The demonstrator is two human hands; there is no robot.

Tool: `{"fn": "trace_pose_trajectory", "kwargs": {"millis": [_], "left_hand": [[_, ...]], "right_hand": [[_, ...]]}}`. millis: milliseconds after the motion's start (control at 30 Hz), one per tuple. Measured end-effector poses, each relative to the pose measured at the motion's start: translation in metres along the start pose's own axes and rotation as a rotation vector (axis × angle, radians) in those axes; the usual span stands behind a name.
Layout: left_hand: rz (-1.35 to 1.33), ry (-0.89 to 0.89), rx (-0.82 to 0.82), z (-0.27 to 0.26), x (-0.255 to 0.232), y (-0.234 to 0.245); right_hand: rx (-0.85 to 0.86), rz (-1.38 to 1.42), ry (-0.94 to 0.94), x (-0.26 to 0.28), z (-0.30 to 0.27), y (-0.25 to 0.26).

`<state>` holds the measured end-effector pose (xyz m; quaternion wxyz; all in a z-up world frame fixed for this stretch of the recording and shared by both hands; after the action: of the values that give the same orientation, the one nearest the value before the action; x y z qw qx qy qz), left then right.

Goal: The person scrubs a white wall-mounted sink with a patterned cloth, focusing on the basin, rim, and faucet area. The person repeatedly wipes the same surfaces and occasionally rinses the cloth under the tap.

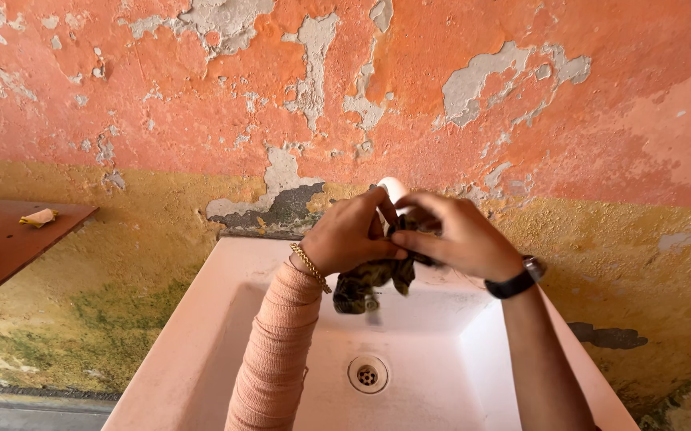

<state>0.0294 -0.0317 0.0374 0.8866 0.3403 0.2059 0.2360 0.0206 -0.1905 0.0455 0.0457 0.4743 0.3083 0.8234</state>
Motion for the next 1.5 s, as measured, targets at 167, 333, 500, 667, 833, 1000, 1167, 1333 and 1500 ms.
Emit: {"fn": "trace_pose_trajectory", "kwargs": {"millis": [167,333,500,667,833,1000,1167,1333,1500], "left_hand": [[0.056,0.085,0.101,-0.007,0.004,-0.002],[0.291,0.021,-0.103,-0.019,0.017,0.004],[0.416,0.213,-0.062,-0.013,0.047,-0.003],[0.328,0.247,-0.242,-0.013,0.036,0.025],[0.245,0.121,-0.122,0.002,-0.018,0.016],[0.123,-0.002,-0.118,0.007,-0.049,0.003],[-0.083,0.005,-0.444,0.0,-0.03,0.038],[-0.143,-0.03,-0.24,0.002,-0.008,0.026],[-0.148,0.34,-0.096,0.006,0.027,-0.001]], "right_hand": [[0.052,0.036,0.042,-0.009,0.004,-0.003],[0.043,0.165,0.102,-0.021,0.001,0.021],[0.154,0.195,0.225,-0.021,-0.012,0.029],[0.074,-0.266,0.181,-0.024,-0.006,0.028],[0.0,-0.025,0.15,-0.041,0.012,0.024],[-0.052,0.582,0.075,-0.047,0.008,0.03],[-0.052,0.674,0.3,-0.034,0.006,0.037],[0.075,0.693,0.323,-0.044,0.009,0.03],[-0.318,0.044,0.333,-0.014,0.009,0.03]]}}
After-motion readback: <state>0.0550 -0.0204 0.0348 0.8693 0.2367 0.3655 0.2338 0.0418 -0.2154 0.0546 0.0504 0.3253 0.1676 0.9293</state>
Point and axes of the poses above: each hand's wrist, its own z-axis towards the middle knuckle, its own y-axis out of the back of the hand, x = y × z, the point moved 6 cm from there along z, towards the middle knuckle, and after that the axes turned 13 degrees about z, right-handed, at the moved point
